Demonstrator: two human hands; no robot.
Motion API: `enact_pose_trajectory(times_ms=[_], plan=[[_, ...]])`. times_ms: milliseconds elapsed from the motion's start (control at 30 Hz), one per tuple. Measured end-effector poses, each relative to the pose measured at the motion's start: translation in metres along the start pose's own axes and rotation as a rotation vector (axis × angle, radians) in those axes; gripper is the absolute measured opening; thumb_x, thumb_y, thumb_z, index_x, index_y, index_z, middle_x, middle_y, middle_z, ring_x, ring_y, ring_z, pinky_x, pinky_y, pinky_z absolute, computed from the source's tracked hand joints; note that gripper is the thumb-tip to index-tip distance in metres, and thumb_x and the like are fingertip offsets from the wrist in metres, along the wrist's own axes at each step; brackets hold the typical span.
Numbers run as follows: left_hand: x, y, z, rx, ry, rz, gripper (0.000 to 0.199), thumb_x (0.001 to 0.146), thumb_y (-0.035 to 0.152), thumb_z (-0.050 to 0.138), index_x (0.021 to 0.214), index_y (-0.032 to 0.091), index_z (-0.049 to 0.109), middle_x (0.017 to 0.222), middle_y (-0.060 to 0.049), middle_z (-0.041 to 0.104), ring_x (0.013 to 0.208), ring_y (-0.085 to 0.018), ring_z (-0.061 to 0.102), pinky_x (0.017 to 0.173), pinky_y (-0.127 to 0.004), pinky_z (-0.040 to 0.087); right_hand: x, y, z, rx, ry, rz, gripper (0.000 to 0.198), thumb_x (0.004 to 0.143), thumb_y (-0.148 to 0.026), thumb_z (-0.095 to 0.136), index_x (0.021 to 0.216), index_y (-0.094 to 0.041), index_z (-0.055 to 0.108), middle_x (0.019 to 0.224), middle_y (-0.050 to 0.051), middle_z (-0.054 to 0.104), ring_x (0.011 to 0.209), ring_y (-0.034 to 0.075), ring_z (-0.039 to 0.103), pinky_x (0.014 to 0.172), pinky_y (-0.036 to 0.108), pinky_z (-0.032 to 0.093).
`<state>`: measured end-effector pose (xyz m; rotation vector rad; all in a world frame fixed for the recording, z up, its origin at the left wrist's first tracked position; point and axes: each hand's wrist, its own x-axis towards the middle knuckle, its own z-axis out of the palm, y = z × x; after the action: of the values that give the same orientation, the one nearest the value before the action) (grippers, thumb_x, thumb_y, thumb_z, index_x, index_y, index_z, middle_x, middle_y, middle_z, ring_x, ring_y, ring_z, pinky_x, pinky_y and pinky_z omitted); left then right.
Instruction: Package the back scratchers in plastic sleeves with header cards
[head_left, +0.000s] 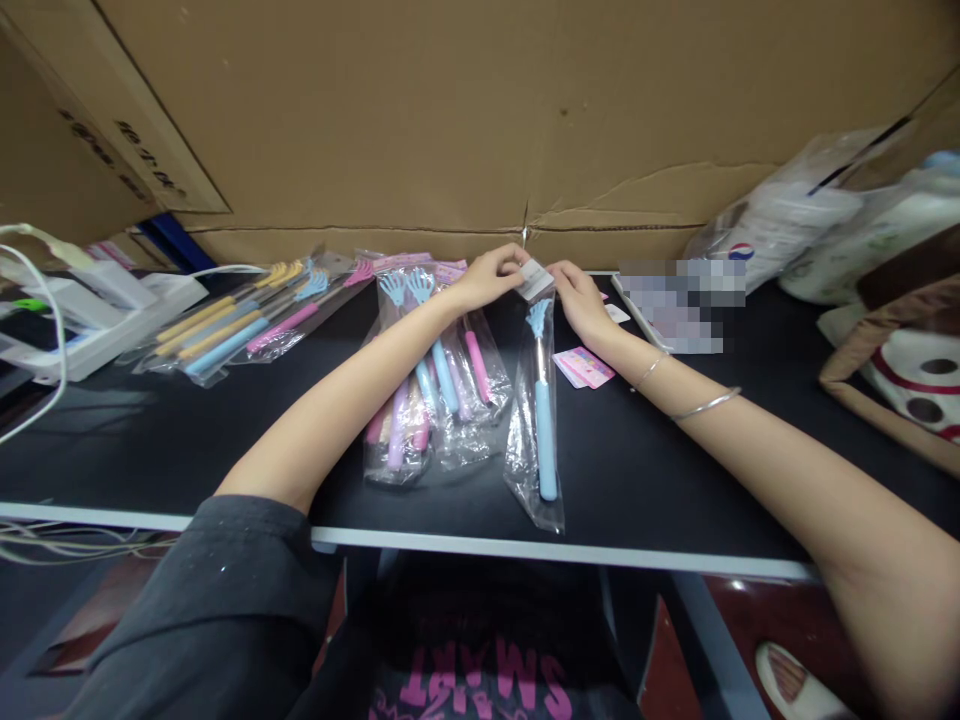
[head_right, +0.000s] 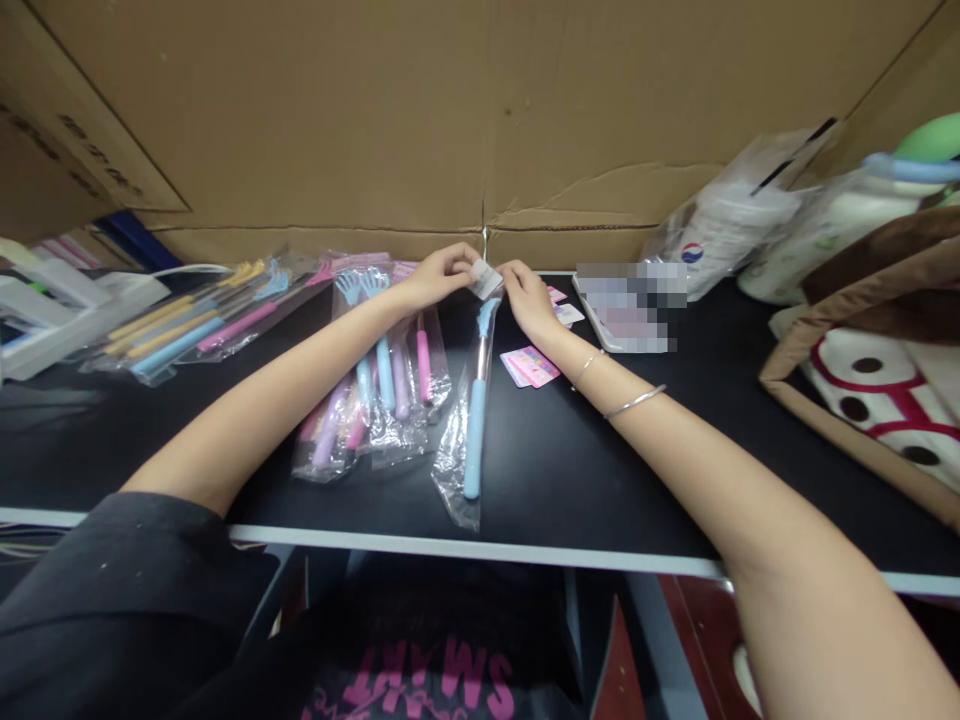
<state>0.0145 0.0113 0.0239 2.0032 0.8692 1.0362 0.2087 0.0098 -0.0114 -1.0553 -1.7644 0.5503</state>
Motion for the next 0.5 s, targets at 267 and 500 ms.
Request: enact_pose_trajectory(times_ms=[267,500], plan=[[0.005,-0.009,0.0,0.03,0.04,-0.002,0.013,0.085,0.01,0.053,0.096,0.017,0.056,0.086,-0.001,0.069,0.093,-0.017,0.07,0.1,-0.035,0.05,-0.002,-0.001,0.005,0.075,-0.075,0.008,0.042,0.091,-0.066,0.052,0.098,-0.025,0.059,0.091,0.005,0.071,0.099,0.026,0.067,0.099,0.046,0.049],[0.004,-0.011,-0.003,0.162,0.054,0.068,0.016,0.081,0.01,0.056,0.096,0.016,0.056,0.103,-0.004,0.07,0.104,-0.016,0.065,0.102,-0.031,0.047,-0.007,-0.009,0.003,0.128,-0.101,0.054,0.031,0.088,-0.05,0.066,0.104,-0.028,0.052,0.074,-0.002,0.065,0.076,0.02,0.065,0.082,0.038,0.052]])
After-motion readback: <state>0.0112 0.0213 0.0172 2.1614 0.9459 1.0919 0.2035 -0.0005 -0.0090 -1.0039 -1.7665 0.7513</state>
